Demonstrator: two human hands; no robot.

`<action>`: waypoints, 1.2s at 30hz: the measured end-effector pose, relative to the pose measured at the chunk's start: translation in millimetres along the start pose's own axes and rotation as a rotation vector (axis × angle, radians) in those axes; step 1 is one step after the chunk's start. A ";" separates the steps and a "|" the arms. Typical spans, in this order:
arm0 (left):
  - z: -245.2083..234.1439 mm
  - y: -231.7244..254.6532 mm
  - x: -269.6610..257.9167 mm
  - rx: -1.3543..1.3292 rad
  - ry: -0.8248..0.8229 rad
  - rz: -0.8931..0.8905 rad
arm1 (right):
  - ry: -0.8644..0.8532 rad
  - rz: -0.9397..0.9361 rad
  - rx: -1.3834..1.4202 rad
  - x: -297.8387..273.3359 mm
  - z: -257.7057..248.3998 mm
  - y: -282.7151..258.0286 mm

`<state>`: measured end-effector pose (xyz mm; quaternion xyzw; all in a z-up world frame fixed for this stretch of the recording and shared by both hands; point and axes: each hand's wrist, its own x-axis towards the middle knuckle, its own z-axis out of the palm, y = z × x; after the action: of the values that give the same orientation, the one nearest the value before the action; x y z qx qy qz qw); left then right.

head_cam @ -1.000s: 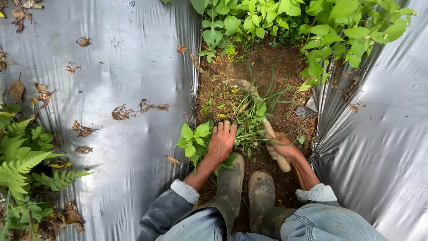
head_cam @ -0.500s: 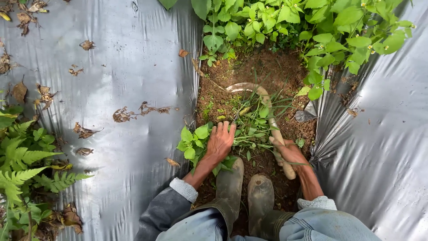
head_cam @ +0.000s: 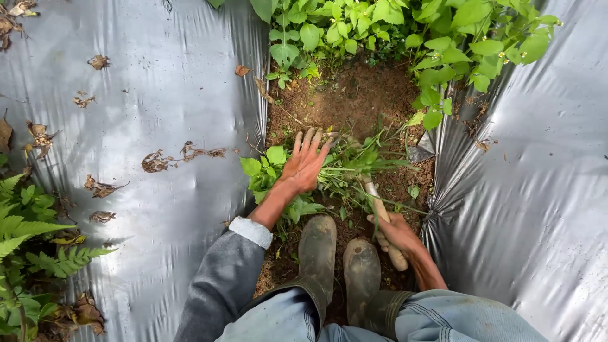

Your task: Weeding a garden bed covered with plastic mulch using a sickle and hands to clear unwanted vegetation.

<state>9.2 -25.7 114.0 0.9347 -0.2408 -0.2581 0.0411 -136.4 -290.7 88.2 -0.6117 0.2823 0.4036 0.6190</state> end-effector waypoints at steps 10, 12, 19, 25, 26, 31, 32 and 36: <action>91.8 -5.5 22.6 0.058 0.080 0.029 | 0.342 -0.226 0.349 -21.5 -34.9 -16.4; 120.6 -1.8 22.3 0.078 0.090 0.064 | 0.345 -0.223 0.378 -23.2 -31.5 -19.4; 127.9 -2.4 25.1 0.161 0.291 0.203 | 0.286 -0.221 0.352 4.2 -18.9 -11.8; 105.6 13.3 5.8 0.192 0.175 0.076 | 0.099 -0.083 0.095 -12.2 -14.3 0.3; 98.5 23.1 -2.0 0.202 0.165 0.091 | 0.082 -0.096 0.089 -22.5 -12.4 -2.5; 80.5 33.6 3.0 0.165 0.147 0.053 | 0.187 -0.186 0.270 27.0 -28.1 11.3; 67.0 37.1 9.4 0.153 0.124 0.034 | 0.183 -0.194 0.263 29.4 -32.4 6.7; 45.6 43.8 30.8 0.179 -0.042 -0.051 | -0.013 -0.122 0.002 -8.7 -21.7 11.7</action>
<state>-9.3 -76.6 69.2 0.9348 -0.2398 -0.2561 -0.0545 -147.7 -314.3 87.4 -0.6246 0.2408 0.3688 0.6449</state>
